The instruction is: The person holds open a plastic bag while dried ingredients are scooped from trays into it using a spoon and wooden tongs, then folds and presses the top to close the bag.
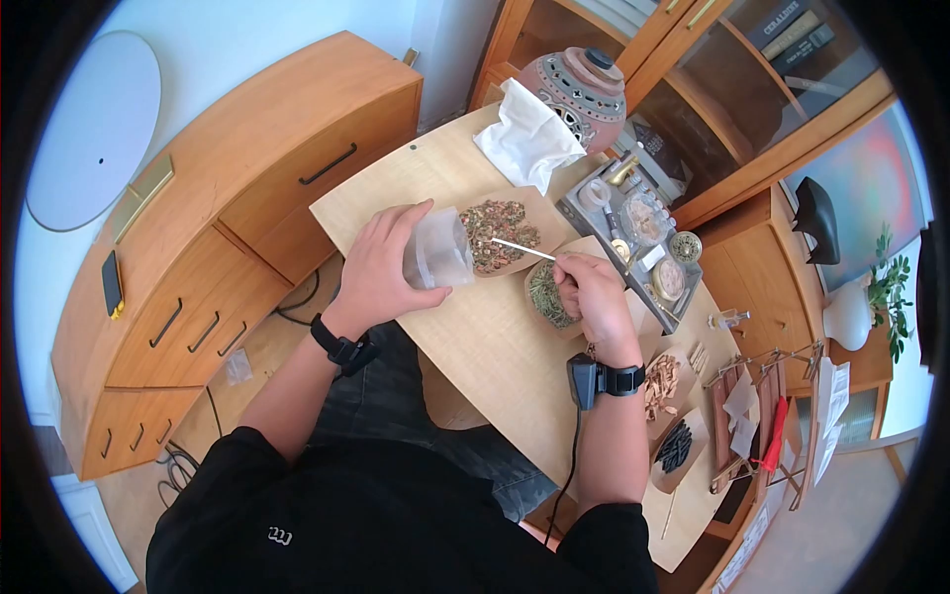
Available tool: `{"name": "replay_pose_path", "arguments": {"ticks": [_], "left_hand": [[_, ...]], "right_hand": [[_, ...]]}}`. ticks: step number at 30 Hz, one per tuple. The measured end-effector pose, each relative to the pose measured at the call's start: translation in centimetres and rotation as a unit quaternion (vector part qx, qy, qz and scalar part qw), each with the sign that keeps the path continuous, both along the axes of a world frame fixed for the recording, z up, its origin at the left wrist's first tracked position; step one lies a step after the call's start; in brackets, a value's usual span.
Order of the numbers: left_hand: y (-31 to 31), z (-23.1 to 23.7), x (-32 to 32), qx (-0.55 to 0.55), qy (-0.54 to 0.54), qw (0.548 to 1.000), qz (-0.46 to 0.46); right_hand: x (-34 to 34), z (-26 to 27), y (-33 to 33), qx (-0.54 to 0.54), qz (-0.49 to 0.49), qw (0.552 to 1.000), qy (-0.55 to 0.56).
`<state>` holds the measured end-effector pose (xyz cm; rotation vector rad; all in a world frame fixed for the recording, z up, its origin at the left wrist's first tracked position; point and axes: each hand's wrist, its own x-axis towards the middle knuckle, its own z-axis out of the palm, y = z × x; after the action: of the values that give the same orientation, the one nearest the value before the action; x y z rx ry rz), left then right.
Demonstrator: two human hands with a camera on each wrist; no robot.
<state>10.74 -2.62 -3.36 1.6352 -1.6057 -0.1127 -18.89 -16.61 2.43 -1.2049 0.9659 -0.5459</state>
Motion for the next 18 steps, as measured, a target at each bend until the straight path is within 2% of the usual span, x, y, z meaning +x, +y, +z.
{"name": "replay_pose_path", "arguments": {"ticks": [3, 5, 6, 8, 9, 11, 13, 15, 16, 18], "left_hand": [[0.0, 0.0, 0.0, -0.007, -0.003, 1.000, -0.001], [0.0, 0.0, 0.0, -0.010, -0.004, 1.000, -0.003], [0.0, 0.1, 0.0, -0.011, -0.003, 1.000, -0.003], [0.0, 0.2, 0.0, -0.012, -0.002, 1.000, -0.005], [0.0, 0.2, 0.0, -0.009, -0.002, 1.000, -0.003], [0.0, 0.2, 0.0, -0.008, -0.002, 1.000, 0.000], [0.0, 0.1, 0.0, -0.016, -0.002, 1.000, -0.003], [0.1, 0.2, -0.1, -0.009, -0.002, 1.000, -0.001], [0.0, 0.2, -0.1, -0.003, -0.001, 1.000, 0.001], [0.0, 0.1, -0.1, -0.001, -0.002, 1.000, 0.000]], "right_hand": [[1.1, 0.9, 1.3, -0.015, 0.008, 0.999, 0.032], [1.5, 0.1, 1.6, -0.128, 0.054, 0.987, 0.083], [1.4, 0.2, 1.5, -0.127, 0.053, 0.987, 0.083], [0.8, 0.6, 1.0, -0.235, -0.035, 0.964, 0.120], [0.0, 0.4, 0.4, -0.236, -0.035, 0.964, 0.121], [-1.5, -0.3, -0.9, -0.260, -0.030, 0.942, 0.212], [-1.4, -0.4, -0.9, -0.240, -0.019, 0.943, 0.231], [-0.9, -1.2, -0.6, -0.175, -0.008, 0.971, 0.164], [-0.7, -1.4, -0.4, -0.174, -0.011, 0.971, 0.164], [0.1, -1.4, -0.3, -0.103, 0.013, 0.987, 0.123]]}}
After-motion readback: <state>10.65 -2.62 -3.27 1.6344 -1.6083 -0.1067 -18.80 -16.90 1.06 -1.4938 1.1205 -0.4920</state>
